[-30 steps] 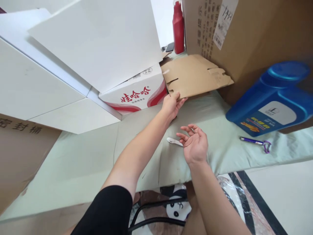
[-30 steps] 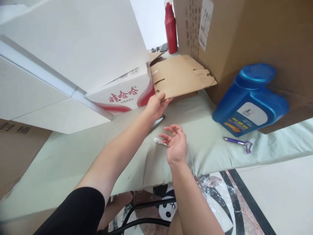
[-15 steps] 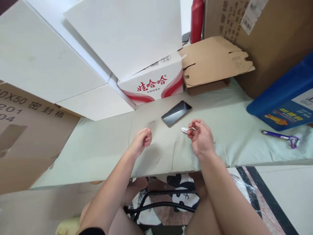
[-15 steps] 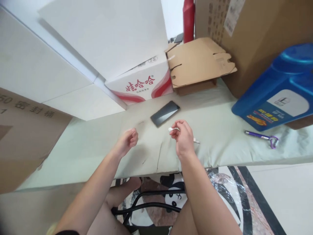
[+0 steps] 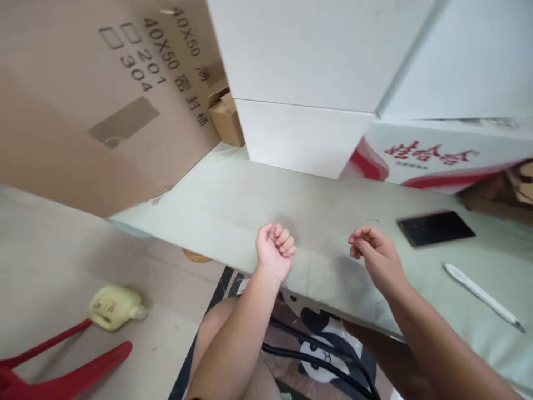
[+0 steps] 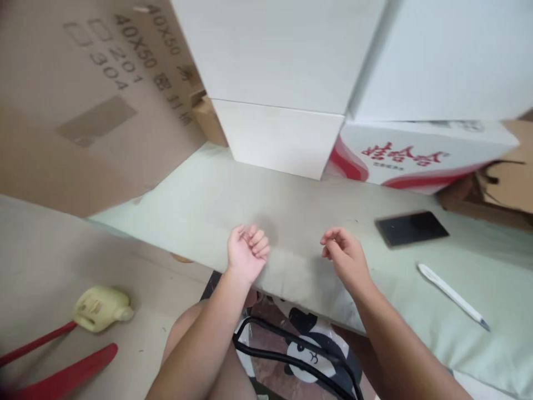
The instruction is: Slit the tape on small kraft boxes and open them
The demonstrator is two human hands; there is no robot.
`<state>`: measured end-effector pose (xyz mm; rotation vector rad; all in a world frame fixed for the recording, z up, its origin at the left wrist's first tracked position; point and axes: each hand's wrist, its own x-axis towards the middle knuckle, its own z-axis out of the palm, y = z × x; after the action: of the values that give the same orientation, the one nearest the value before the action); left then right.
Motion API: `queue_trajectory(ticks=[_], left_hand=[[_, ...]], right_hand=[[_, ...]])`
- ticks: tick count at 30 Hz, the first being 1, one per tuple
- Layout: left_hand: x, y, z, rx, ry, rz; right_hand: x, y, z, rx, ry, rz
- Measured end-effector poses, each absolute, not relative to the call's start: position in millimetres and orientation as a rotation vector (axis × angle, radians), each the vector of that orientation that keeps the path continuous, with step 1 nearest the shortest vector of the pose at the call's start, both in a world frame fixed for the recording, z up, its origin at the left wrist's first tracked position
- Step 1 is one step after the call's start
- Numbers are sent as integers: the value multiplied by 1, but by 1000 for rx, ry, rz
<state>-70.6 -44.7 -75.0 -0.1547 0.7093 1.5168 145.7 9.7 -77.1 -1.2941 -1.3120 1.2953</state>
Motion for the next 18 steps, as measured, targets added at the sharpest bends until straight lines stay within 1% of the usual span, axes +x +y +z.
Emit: queue_trajectory(ticks=[3, 8, 15, 17, 18], left_hand=[[-95, -52, -67, -287, 561, 1441], [-135, -55, -55, -433, 420, 1542], [-170, -59, -59, -546, 399, 1634], [-172, -58, -59, -590, 394, 1637], [-172, -58, -60, -614, 387, 1636]], right_hand=[[79, 33, -69, -1222, -1612, 1283], [-56, 100, -54, -1026, -2042, 1142], [-245, 191, -36, -890, -2217, 853], [-278, 215, -33, -940, -2233, 610], [-289, 228, -31, -1000, -2214, 543]])
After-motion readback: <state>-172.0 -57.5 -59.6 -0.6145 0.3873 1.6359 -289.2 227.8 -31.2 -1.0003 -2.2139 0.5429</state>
